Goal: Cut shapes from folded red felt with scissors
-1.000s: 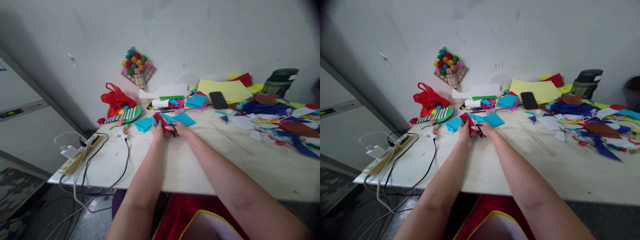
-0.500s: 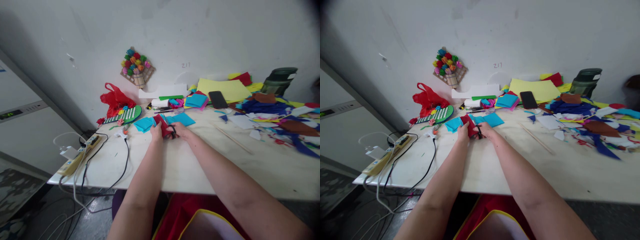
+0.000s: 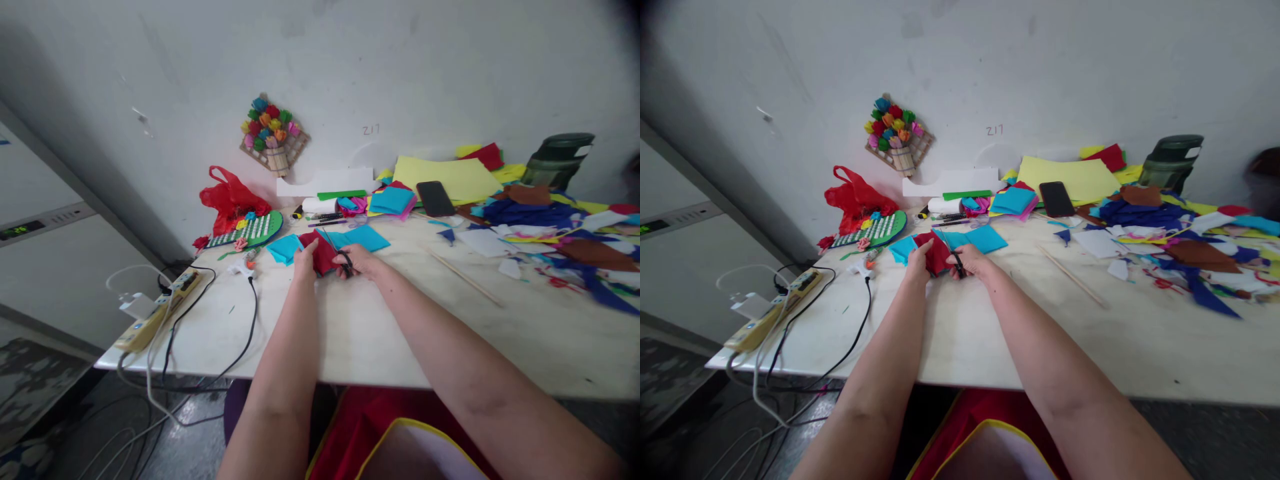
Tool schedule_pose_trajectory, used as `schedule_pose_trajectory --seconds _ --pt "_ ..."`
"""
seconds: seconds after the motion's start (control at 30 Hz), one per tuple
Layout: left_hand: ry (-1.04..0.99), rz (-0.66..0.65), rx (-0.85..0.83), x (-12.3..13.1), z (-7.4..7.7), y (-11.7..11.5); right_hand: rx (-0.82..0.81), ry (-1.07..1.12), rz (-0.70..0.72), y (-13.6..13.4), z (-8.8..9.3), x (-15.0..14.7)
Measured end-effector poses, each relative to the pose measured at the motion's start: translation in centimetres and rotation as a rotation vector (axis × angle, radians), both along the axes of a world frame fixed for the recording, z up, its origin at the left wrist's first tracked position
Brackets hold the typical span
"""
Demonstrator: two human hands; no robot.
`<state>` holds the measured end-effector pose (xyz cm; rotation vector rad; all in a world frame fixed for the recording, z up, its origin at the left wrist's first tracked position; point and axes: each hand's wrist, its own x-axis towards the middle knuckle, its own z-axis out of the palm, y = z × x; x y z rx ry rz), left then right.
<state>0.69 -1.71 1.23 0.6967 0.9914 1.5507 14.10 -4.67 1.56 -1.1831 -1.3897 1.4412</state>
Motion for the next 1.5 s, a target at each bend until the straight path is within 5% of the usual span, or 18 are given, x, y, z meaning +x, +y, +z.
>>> schedule_pose_trajectory --seconds 0.7,1.07,1.5 --pt "-0.074 0.115 0.032 0.6 -0.5 0.3 0.018 -0.033 0.064 0.2 -0.1 0.2" --pt "-0.143 0.114 0.126 0.2 -0.4 0.5 0.036 0.040 0.217 -0.1 0.6 1.7" --pt "-0.171 0.123 0.126 -0.2 -0.1 0.4 -0.157 0.048 0.373 0.7 0.4 4.3"
